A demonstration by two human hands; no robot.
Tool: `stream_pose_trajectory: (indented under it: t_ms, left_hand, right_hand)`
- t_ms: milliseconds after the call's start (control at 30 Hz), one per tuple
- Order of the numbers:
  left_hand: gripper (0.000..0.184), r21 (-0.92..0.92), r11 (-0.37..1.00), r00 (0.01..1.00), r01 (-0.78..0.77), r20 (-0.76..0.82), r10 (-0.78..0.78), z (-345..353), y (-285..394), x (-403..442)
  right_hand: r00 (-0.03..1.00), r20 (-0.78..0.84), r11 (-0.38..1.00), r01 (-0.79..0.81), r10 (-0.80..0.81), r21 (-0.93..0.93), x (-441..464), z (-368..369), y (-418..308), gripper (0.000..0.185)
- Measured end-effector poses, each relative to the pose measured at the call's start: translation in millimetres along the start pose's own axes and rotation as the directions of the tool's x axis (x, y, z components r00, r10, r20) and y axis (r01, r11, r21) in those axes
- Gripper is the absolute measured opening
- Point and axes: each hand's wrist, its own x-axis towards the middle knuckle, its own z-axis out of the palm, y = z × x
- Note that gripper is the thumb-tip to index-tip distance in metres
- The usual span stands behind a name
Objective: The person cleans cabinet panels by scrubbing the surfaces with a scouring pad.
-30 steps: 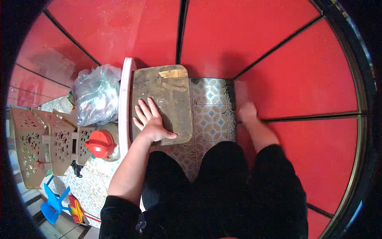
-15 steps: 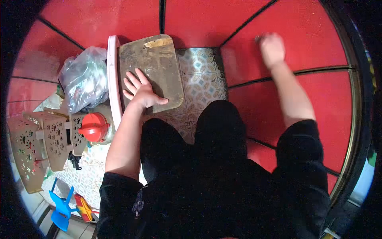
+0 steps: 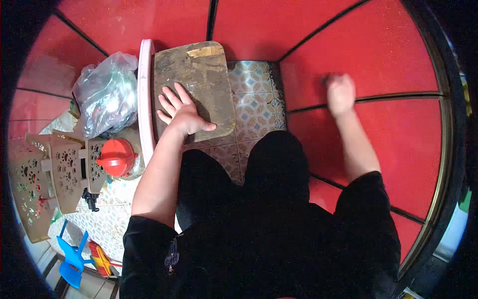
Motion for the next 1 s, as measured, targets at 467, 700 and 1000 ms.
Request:
stream_pose_trajectory:
  t_ms: [467, 700, 1000]
  left_hand:
    - [0.157, 0.002, 1.0, 1.0, 0.003, 0.007, -0.003, -0.5, 1.8, -1.1]
    - [0.158, -0.011, 1.0, 1.0, 0.0, 0.015, 0.0, 0.1, -0.7, -0.7]
    - [0.154, -0.012, 1.0, 0.999, -0.004, 0.043, 0.004, -5.1, 4.1, -2.6]
  right_hand:
    - [0.862, 0.4, 0.902, 0.401, -0.312, -0.159, 15.3, 26.1, -62.4, 0.017]
    - [0.919, 0.215, 0.921, 0.365, -0.332, -0.137, 75.3, 42.9, -55.0, 0.021]
    - [0.877, 0.193, 0.889, 0.456, -0.439, -0.049, 10.5, 135.1, -113.2, 0.016]
